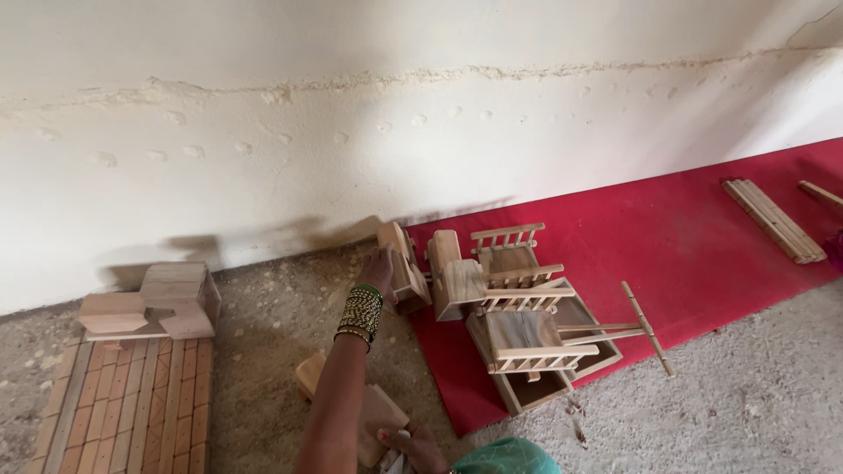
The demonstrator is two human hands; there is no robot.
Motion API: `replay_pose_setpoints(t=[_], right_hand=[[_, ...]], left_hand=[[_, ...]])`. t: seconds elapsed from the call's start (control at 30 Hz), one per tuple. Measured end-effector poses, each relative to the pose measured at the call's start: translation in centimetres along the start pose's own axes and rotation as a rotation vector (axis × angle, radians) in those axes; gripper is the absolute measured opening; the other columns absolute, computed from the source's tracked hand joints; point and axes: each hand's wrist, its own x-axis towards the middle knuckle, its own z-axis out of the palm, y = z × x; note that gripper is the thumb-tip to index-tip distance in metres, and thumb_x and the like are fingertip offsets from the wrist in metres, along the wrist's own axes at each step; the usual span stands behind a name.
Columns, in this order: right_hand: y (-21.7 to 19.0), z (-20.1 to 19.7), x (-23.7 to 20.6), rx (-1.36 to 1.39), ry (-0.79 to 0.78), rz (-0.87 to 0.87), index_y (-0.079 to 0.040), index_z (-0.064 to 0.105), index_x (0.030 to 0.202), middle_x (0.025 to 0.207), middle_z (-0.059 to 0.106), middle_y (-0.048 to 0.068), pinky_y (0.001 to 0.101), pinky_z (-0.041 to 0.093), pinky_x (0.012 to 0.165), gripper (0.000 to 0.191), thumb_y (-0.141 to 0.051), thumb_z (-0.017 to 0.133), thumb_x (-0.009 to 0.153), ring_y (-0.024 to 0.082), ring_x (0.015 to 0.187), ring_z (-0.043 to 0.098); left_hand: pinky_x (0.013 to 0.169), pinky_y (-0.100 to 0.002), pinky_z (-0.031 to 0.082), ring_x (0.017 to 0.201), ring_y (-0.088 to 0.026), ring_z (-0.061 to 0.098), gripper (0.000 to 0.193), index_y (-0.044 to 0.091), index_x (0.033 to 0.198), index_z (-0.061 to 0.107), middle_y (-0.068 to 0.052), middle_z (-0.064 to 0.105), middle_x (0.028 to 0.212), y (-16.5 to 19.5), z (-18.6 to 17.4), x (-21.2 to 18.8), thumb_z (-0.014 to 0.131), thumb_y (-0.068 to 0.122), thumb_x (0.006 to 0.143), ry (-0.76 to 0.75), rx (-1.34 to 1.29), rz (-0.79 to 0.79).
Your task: The person sits on the floor assembling a wooden toy structure. They handle open wooden boxes, place parts into them, fit wooden pieces together to build up the toy's frame and crank assembly, wipe parts with a cloth, and arrange loose pieces on the floor beside them.
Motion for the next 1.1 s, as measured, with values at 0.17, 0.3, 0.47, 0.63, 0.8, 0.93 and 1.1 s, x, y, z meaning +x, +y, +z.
replay_pose_setpoints(t=[0.17, 0.3, 0.47, 0.63, 0.8, 0.93, 1.1], right_hand=[[-0.3, 0.6, -0.4, 0.054, 0.060, -0.034, 0.007, 0.074, 0.108, 0.085, 0.079, 0.013, 0.0360, 0.059, 0.068, 0.026, -0.004, 0.079, 0.086, 0.019, 0.072, 0.074], [-0.3, 0.5, 0.0, -0.054, 0.031, -0.055, 0.000, 0.072, 0.091, 0.071, 0.068, 0.007, 0.0346, 0.048, 0.059, 0.013, -0.008, 0.083, 0.091, 0.015, 0.061, 0.062], [-0.4, 0.1, 0.6, -0.212, 0.157, 0.014, -0.009, 0.074, 0.073, 0.060, 0.062, 0.003, 0.0326, 0.042, 0.056, 0.018, -0.010, 0.077, 0.092, 0.012, 0.055, 0.058], [-0.1, 0.0, 0.3, -0.057, -0.046, -0.091, -0.014, 0.054, 0.061, 0.051, 0.050, 0.001, 0.0326, 0.036, 0.048, 0.044, -0.008, 0.084, 0.092, 0.012, 0.044, 0.044], [-0.5, 0.3, -0.2, 0.016, 0.025, 0.047, -0.008, 0.062, 0.089, 0.073, 0.065, 0.004, 0.0362, 0.050, 0.065, 0.025, -0.016, 0.086, 0.091, 0.017, 0.066, 0.061], [-1.5, 1.4, -1.4, -0.119, 0.178, 0.162, -0.004, 0.067, 0.122, 0.082, 0.066, 0.002, 0.0349, 0.051, 0.073, 0.055, -0.035, 0.087, 0.082, 0.015, 0.075, 0.062], [-1.3, 2.9, -3.3, -0.038, 0.240, 0.153, -0.008, 0.063, 0.122, 0.080, 0.063, 0.001, 0.0373, 0.052, 0.074, 0.051, -0.032, 0.085, 0.082, 0.017, 0.076, 0.061]], left_hand=[[0.125, -0.040, 0.031, 0.147, -0.039, 0.033, 0.112, 0.001, 0.151, 0.027, -0.024, 0.034, 0.153, 0.9, 0.6, 2.2, 0.098, 0.019, 0.067, -0.006, 0.225, 0.148], [0.120, -0.045, 0.036, 0.147, -0.034, 0.037, 0.082, 0.005, 0.148, 0.035, -0.020, 0.038, 0.155, 2.2, 2.1, 4.3, 0.081, 0.001, 0.080, 0.262, 0.334, 0.261], [0.120, -0.050, 0.042, 0.153, -0.035, 0.034, 0.068, 0.009, 0.153, 0.027, -0.017, 0.029, 0.166, 2.5, 3.3, 4.4, 0.070, 0.010, 0.101, 0.460, 0.058, 0.051], [0.121, -0.046, 0.034, 0.157, -0.040, 0.014, 0.114, 0.018, 0.171, -0.002, -0.023, 0.001, 0.173, 0.9, 2.8, 2.6, 0.075, -0.003, 0.089, 0.409, 0.128, 0.088], [0.125, -0.047, 0.026, 0.157, -0.034, 0.013, 0.121, 0.014, 0.165, -0.003, -0.017, 0.005, 0.171, -0.4, 0.6, 0.7, 0.086, 0.011, 0.082, 0.222, -0.018, -0.030], [0.127, -0.043, 0.024, 0.154, -0.035, 0.022, 0.118, 0.006, 0.162, 0.009, -0.019, 0.019, 0.168, -2.8, 0.7, -3.7, 0.089, 0.011, 0.076, 0.289, -0.104, 0.067], [0.121, -0.045, 0.035, 0.142, -0.039, 0.043, 0.112, 0.003, 0.157, 0.025, -0.023, 0.041, 0.155, -8.2, 0.2, -10.4, 0.093, 0.018, 0.070, 0.221, -0.074, 0.004]])
